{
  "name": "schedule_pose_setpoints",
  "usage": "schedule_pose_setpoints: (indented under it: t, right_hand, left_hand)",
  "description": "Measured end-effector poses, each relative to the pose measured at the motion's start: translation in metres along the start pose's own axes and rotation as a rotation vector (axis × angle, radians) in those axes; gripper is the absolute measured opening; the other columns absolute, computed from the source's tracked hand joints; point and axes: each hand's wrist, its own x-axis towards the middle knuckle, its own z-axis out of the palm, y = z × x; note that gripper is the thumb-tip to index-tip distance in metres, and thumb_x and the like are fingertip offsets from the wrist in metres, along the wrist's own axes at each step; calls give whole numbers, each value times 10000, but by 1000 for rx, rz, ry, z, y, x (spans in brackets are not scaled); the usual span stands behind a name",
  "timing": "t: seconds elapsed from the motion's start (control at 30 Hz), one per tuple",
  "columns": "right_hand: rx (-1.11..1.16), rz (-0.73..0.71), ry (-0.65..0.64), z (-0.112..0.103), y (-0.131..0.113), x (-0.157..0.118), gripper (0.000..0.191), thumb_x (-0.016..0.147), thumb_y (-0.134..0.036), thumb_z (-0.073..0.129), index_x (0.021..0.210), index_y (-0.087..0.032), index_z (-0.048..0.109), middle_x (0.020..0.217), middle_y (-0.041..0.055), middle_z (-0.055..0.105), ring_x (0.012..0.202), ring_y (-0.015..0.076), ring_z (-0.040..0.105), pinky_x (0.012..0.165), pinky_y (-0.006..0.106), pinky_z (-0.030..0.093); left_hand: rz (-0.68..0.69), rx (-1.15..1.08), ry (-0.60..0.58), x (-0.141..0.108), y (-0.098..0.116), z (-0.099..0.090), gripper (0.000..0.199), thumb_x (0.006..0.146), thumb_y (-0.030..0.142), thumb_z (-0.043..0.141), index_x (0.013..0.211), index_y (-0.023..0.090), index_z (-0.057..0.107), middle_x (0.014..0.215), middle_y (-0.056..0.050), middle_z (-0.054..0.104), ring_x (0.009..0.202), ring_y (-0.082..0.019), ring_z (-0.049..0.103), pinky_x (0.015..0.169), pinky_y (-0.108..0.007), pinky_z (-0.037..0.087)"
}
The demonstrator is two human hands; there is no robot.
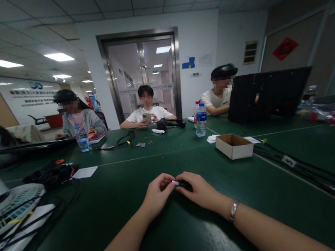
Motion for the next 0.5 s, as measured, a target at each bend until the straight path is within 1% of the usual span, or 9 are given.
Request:
schedule_pose_setpoints:
  t: [0.17, 0.23, 0.27, 0.33, 0.4, 0.47, 0.5]
  right_hand:
    - [17, -6, 8, 0, -2, 0, 187, 853, -230, 546, 1027, -201, 609, 959, 50, 633, 879, 168, 581, 789, 297, 454]
    - [26, -6, 8, -1, -3, 0, 197, 848, -227, 552, 1038, -206, 600, 978, 49, 634, 894, 171, 581, 802, 302, 451]
    - [31, -3, 7, -1, -4, 0, 201, 845, -227, 556, 1041, -207, 595, 982, 47, 634, 894, 171, 581, 801, 302, 451]
    - [43, 13, 6, -1, -3, -1, 200, 845, -230, 556, 1042, -209, 586, 976, 42, 633, 874, 167, 583, 785, 300, 454]
    - [56, 25, 7, 0, -2, -1, 194, 851, -234, 546, 1041, -208, 580, 970, 39, 633, 855, 163, 583, 772, 297, 455]
    - [60, 26, 12, 0, 0, 0, 182, 855, -237, 540, 1029, -204, 581, 966, 42, 634, 856, 165, 583, 775, 302, 455]
    - [59, 24, 10, 0, 0, 0, 180, 854, -239, 540, 1025, -201, 583, 969, 44, 635, 864, 168, 583, 782, 306, 454]
  left_hand:
    - [-1, 33, -3, -2, -6, 2, 247, 786, 332, 614, 982, 183, 590, 893, -40, 643, 843, -172, 608, 779, -296, 469]
    - [-5, 70, 37, -2, -3, 1, 271, 785, 317, 607, 1021, 189, 573, 903, -42, 634, 854, -177, 604, 772, -299, 473]
    - [0, 112, 70, -1, 3, 1, 281, 785, 307, 600, 1040, 193, 569, 924, -49, 630, 870, -184, 600, 771, -305, 475]
    - [57, 239, 149, -2, 27, 0, 293, 789, 288, 579, 1071, 207, 575, 991, -67, 623, 925, -208, 584, 791, -335, 475]
    - [212, 396, 211, -11, 64, -1, 286, 798, 279, 550, 1076, 234, 603, 1031, -74, 624, 972, -232, 563, 847, -384, 460]
    - [377, 499, 197, -32, 102, -1, 276, 789, 294, 550, 1048, 272, 643, 988, -69, 653, 961, -252, 564, 875, -421, 454]
    - [416, 548, 183, -49, 116, -1, 282, 773, 304, 562, 1038, 299, 657, 993, -66, 663, 965, -264, 567, 872, -432, 463]
